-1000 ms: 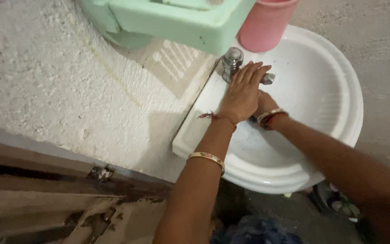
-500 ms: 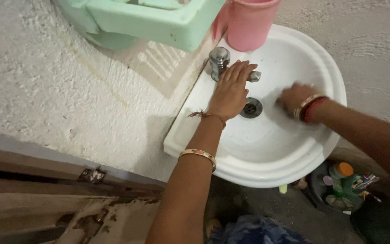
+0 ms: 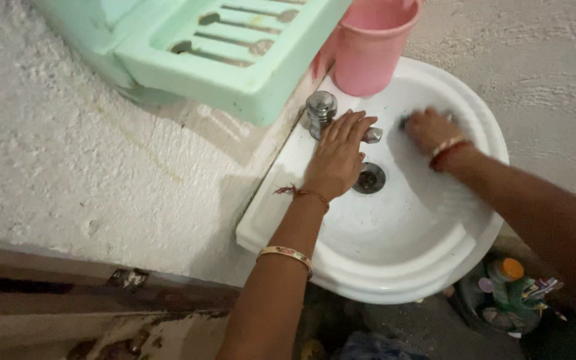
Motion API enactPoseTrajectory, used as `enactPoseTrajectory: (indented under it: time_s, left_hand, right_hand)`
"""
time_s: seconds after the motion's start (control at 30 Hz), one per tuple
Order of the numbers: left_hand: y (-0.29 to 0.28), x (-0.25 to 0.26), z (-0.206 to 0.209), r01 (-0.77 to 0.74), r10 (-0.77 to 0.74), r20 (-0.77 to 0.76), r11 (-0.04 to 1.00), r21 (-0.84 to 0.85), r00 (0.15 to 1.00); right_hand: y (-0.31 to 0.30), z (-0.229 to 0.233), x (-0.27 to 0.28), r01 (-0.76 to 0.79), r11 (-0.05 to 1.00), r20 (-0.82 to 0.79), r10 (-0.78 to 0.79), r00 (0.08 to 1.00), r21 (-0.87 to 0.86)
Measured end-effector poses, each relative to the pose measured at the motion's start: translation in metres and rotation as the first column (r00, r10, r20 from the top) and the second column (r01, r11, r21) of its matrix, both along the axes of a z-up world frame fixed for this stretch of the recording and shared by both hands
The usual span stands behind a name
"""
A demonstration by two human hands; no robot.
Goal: The person cleans a bathroom sink and mirror area using a steel wool scrubber and a pink cup. They scrub the sink basin, faucet, and mirror shelf, then rinse the scrubber and cup with water from a bucket on the floor.
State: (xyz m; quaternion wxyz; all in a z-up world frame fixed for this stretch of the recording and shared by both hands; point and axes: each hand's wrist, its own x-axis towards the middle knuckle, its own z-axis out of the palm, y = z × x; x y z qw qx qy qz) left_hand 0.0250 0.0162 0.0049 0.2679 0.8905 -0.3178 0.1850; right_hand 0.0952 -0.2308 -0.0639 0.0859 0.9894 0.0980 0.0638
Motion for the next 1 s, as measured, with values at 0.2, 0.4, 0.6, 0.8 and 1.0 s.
enactPoseTrajectory:
  time_s: [0.2, 0.4, 0.6, 0.8, 1.0]
  left_hand:
    - [0.002, -0.004, 0.0, 0.004, -0.002, 0.046, 0.999, -0.041, 0.999]
    - [-0.002, -0.001, 0.003, -0.004, 0.004, 0.006, 1.0, -0.015, 1.0]
    - [0.0, -0.007, 0.004, -0.019, 0.02, 0.018, 1.0, -0.025, 1.0]
    - [-0.003, -0.003, 0.002, -0.03, 0.03, 0.007, 1.0, 0.007, 1.0]
    - [-0.006, 0.006, -0.01, -0.039, 0.038, 0.017, 0.998, 0.047, 0.999]
  right_hand:
    - [0.051, -0.059, 0.035, -0.148, 0.949, 0.016, 0.149, 0.989, 0.279]
    - [0.022, -0.011, 0.049, -0.13, 0.987, -0.125, 0.141, 0.982, 0.097]
    - [-0.008, 0.04, 0.029, -0.108, 0.931, 0.139, 0.166, 0.976, -0.35]
    - [0.022, 0.055, -0.06, -0.031, 0.922, -0.361, -0.12, 0.925, -0.386]
    - [0.054, 0.001, -0.112, -0.312, 0.91, -0.658, 0.414, 0.629, 0.274]
